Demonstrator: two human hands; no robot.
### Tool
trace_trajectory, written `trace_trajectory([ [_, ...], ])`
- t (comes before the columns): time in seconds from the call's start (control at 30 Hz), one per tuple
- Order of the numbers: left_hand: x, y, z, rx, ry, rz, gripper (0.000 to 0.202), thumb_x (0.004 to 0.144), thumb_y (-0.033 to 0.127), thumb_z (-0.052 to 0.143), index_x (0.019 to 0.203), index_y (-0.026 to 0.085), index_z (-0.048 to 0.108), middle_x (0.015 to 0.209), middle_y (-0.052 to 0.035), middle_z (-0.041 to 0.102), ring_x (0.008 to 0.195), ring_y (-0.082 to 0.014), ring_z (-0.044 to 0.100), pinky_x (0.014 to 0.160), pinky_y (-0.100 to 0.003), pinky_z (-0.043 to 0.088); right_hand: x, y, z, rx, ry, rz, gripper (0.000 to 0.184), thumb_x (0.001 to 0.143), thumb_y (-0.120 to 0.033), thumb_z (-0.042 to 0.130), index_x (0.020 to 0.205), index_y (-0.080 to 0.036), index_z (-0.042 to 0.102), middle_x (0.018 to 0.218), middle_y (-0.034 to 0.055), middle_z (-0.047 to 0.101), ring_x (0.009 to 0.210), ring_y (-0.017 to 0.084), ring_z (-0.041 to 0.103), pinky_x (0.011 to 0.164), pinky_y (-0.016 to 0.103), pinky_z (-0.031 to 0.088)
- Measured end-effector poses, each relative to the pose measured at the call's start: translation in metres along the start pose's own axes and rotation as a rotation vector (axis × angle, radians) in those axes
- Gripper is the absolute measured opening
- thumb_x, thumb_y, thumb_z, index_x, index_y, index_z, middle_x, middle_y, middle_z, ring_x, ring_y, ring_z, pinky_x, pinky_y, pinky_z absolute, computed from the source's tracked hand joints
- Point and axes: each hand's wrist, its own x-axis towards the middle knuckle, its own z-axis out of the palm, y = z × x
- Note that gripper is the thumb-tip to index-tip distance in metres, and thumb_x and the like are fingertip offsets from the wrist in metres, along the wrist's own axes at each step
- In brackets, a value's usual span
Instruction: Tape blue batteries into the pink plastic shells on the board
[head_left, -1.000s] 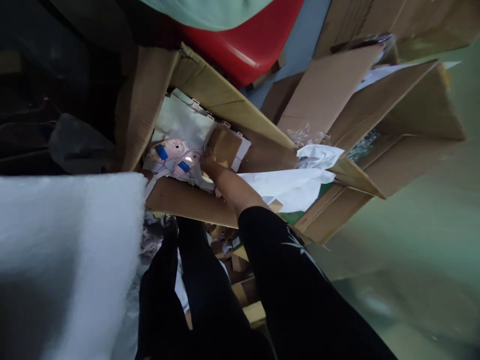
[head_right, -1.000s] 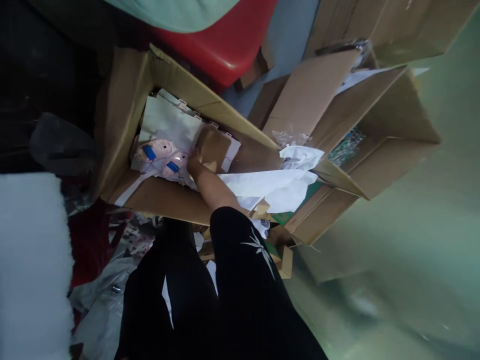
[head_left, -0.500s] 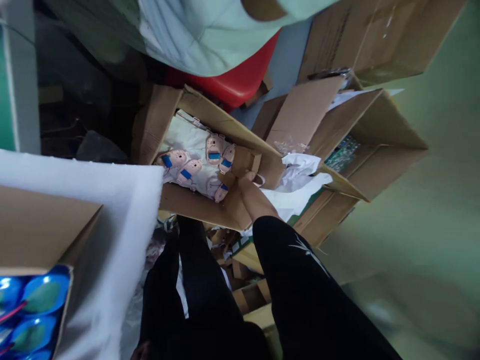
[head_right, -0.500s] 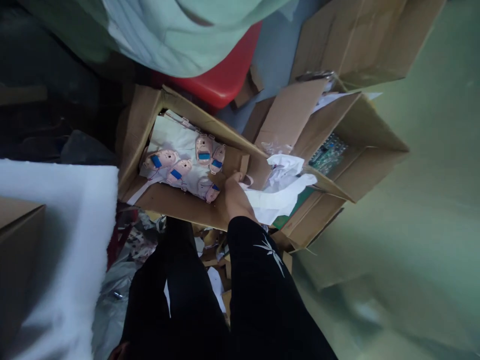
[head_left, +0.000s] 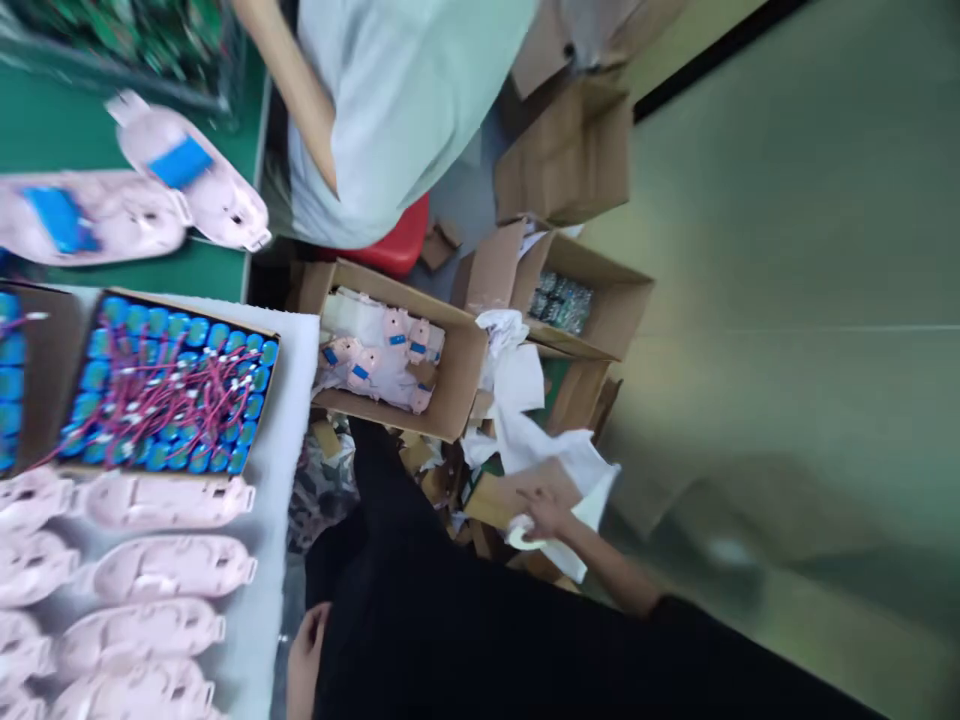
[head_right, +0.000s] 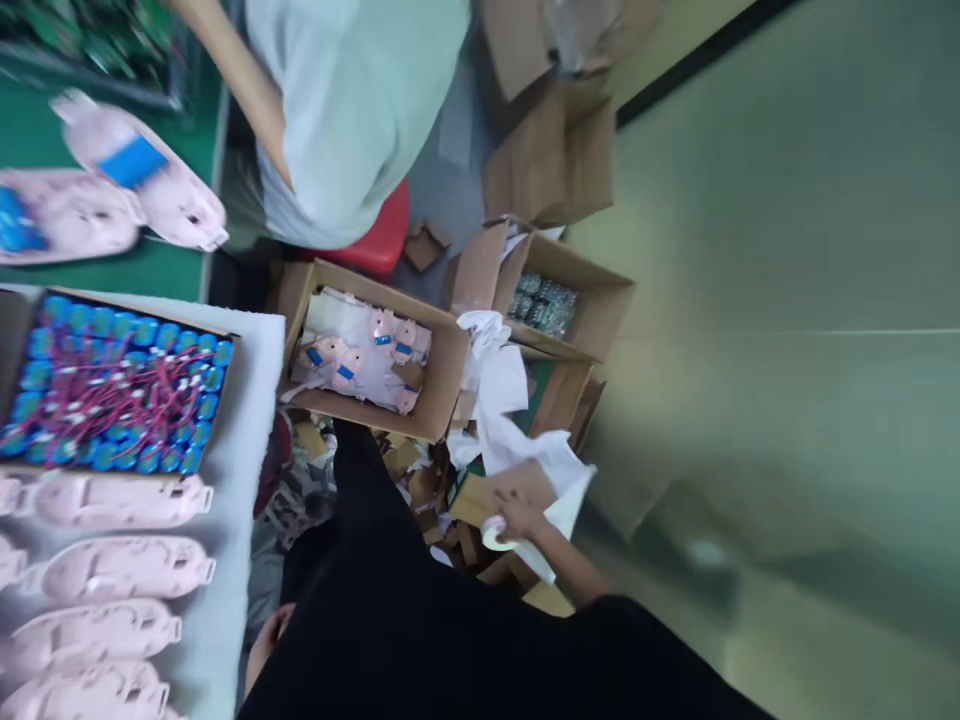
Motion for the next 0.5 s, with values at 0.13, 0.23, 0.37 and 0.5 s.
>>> trace_trajectory([
  [0.13, -0.031, 0.04, -0.009, -0.18, 0.165, 0.352, 0.028, 0.081, 0.057, 0.066, 0.091, 0.033, 0.075, 0.101, -0.0029, 0.078, 0.105, -0.035, 0.072, 0.102, -0.049, 0.052, -0.052, -0.063, 0.013, 0.003, -0.053, -0.048, 0.02, 0.07, -0.041, 0.079, 0.081, -0.027, 0.071, 0.092, 0.0109, 0.075, 0.092, 0.033, 0.07, 0.085, 0.048, 0.052],
  [0.23, -0.065, 0.094, -0.036, -0.373, 0.069, 0.64, 0.036, 0.075, 0.051, 0.079, 0.099, 0.025, 0.077, 0.11, -0.0102, 0.076, 0.108, -0.0313, 0.068, 0.103, -0.042, 0.051, -0.076, -0.163, 0.034, 0.368, -0.146, -0.282, 0.047, 0.082, -0.053, 0.072, 0.117, -0.022, 0.068, 0.105, 0.0088, 0.075, 0.096, 0.028, 0.069, 0.084, 0.04, 0.055],
  [0.37, -0.103, 0.138, -0.086, -0.65, -0.101, 0.742, 0.062, 0.064, 0.042, 0.092, 0.12, 0.022, 0.074, 0.127, -0.0118, 0.072, 0.11, -0.0287, 0.068, 0.094, -0.036, 0.056, -0.123, -0.281, 0.055, 0.6, -0.485, -0.582, 0.062, 0.085, -0.06, 0.073, 0.129, -0.018, 0.061, 0.113, 0.0091, 0.072, 0.101, 0.025, 0.068, 0.084, 0.033, 0.056],
  [0.5, -0.125, 0.137, -0.126, -0.739, -0.004, 0.644, 0.048, 0.065, 0.042, 0.092, 0.102, 0.015, 0.077, 0.096, -0.01, 0.078, 0.086, -0.0241, 0.072, 0.076, -0.031, 0.057, -0.15, -0.338, 0.061, 0.515, -0.738, -0.757, 0.085, 0.074, -0.062, 0.084, 0.143, -0.023, 0.052, 0.136, 0.0104, 0.063, 0.116, 0.025, 0.064, 0.095, 0.034, 0.055],
])
